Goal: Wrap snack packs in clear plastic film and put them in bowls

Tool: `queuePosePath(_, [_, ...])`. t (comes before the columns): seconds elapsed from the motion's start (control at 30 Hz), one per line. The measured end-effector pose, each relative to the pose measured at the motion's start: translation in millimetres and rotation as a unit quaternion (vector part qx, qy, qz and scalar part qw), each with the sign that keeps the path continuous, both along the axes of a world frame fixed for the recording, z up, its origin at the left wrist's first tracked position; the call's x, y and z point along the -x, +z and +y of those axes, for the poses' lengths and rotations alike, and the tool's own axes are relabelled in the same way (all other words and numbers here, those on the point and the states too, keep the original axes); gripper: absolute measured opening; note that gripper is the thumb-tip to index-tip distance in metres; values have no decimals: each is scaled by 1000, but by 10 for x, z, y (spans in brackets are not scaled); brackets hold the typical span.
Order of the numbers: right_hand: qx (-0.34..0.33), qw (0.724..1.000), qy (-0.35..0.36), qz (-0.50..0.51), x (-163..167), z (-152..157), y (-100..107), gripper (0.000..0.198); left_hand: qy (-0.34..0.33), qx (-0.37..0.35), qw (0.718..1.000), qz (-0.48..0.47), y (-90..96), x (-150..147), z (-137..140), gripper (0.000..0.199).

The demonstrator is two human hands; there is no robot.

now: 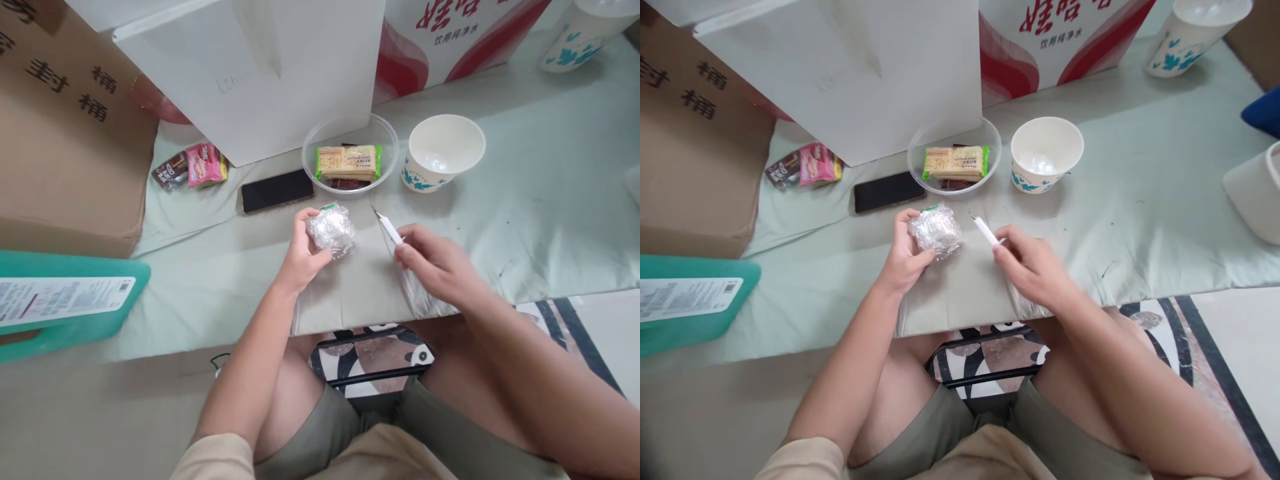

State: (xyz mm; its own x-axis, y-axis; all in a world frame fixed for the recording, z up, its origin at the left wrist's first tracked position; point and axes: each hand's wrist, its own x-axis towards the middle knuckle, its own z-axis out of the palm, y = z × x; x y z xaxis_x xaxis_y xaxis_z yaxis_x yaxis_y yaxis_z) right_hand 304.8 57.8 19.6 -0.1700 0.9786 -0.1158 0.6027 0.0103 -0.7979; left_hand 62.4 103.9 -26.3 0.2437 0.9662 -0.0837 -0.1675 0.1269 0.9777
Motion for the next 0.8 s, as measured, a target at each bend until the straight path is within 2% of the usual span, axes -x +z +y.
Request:
queuePosePath(0.1, [38, 994, 28, 96, 301, -1, 30, 21, 2, -31, 999, 29, 2, -36, -22, 73])
queuePosePath(0.2, [84, 983, 22, 162, 514, 68, -25, 22, 2, -46, 998, 51, 5, -54, -39, 73])
queuePosePath(0.3, [133, 978, 20, 159, 599, 138, -74, 21, 15, -43, 998, 39, 5, -33, -46, 72])
queuePosePath(0.37, [143, 980, 37, 134, 607, 152, -83, 23, 43, -38, 998, 26, 14, 6, -44, 72])
queuePosePath(0.53, [105, 991, 72, 46, 556, 91, -58, 31, 120, -19, 993, -8, 84, 141, 2, 80])
queuePosePath(0.67, [68, 995, 73, -29, 400, 61, -52, 27, 163, -33, 985, -37, 115, 188, 50, 79])
queuePosePath(0.8, [-60, 991, 0, -117, 93, 101, -147, 20, 158, -39, 987, -10, 67, 117, -9, 77])
